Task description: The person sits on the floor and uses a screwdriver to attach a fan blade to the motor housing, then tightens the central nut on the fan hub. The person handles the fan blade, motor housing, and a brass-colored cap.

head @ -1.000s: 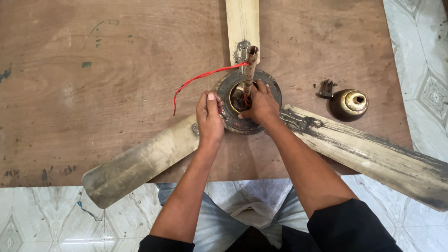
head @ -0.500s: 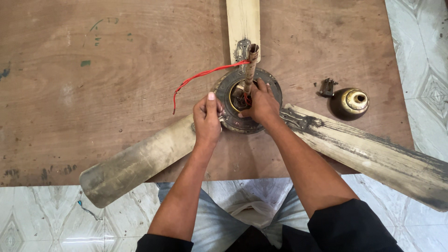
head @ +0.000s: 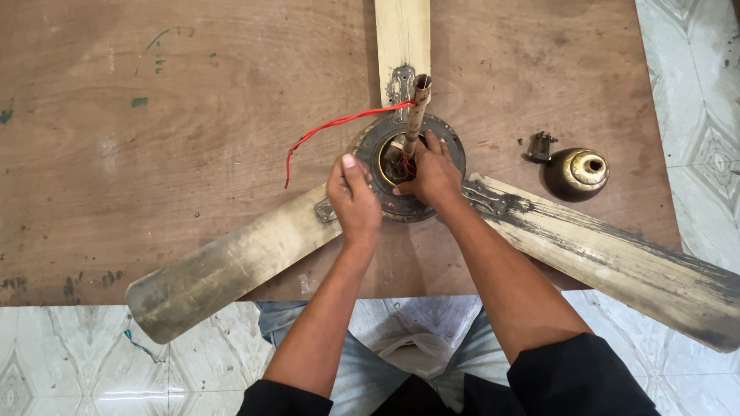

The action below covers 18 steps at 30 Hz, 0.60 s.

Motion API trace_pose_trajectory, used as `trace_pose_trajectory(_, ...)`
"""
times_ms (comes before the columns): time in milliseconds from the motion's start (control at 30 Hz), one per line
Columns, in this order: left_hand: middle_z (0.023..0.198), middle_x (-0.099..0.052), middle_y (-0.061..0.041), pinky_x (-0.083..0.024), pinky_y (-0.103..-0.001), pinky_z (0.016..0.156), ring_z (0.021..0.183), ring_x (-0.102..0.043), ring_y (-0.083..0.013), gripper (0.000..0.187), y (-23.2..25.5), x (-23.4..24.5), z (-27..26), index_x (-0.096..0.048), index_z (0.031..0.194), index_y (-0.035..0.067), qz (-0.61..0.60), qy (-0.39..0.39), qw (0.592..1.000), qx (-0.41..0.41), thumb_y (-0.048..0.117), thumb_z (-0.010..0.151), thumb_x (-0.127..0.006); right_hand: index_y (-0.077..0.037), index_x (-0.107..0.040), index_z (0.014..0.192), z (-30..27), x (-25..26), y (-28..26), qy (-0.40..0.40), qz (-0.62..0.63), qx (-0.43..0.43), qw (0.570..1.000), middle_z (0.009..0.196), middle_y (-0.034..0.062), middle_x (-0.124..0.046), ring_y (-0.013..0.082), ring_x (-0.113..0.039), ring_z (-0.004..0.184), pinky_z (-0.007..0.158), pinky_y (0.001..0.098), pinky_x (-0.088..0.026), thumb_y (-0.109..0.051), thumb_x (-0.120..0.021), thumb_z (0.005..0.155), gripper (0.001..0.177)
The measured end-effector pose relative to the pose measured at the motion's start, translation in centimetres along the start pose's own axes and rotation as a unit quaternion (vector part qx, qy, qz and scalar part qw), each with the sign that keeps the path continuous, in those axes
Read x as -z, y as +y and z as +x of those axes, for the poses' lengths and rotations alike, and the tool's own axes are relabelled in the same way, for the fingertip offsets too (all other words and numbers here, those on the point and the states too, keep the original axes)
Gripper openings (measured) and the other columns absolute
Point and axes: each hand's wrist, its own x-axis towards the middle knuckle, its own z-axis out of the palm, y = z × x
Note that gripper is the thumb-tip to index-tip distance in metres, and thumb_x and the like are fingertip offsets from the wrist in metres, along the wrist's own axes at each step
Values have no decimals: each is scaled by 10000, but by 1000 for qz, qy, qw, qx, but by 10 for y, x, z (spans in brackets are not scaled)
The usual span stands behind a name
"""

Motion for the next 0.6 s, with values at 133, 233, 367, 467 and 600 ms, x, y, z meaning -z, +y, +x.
trace_pose_trajectory(133,656,-436,11,-332,-293,562,621,-402,-87,472,-2,0,2,-444,745,49,23,17,1000,-5,341,1114,-479,-267,-448,1505,0,0,-1,6,-4,4,1000,1666,73,-252,337,-231,1535,1201,439,-340,-300,-1010,537,1120)
trace_pose_trajectory(233,616,-432,15,-325,-297,529,582,-400,-88,491,-2,-2,2,-442,712,47,37,14,999,-12,333,1110,-471,-261,-448,1504,0,2,-4,4,-6,10,1000,1661,77,-271,346,-250,1532,1196,441,-354,-298,-1005,551,1105)
trace_pose_trajectory(367,606,-456,8,-341,-295,533,573,-427,-86,521,-6,-2,3,-431,682,46,15,3,999,-35,318,1126,-442,-253,-451,1506,-2,3,-2,3,-5,13,1000,1655,84,-292,361,-264,1528,1198,440,-358,-287,-1003,553,1102)
trace_pose_trajectory(467,609,-449,3,-332,-294,530,568,-412,-90,522,-11,3,6,-413,678,44,-8,-15,999,-27,304,1130,-438,-250,-443,1509,-1,1,-3,9,-3,18,1000,1648,98,-289,367,-270,1516,1197,440,-349,-279,-1005,545,1117)
trace_pose_trajectory(600,613,-443,1,-336,-287,536,568,-417,-94,510,-15,9,12,-417,685,48,-38,-35,999,-4,297,1131,-438,-236,-453,1501,-1,1,-1,24,-4,29,999,1644,114,-298,374,-276,1515,1198,445,-347,-284,-1010,547,1105)
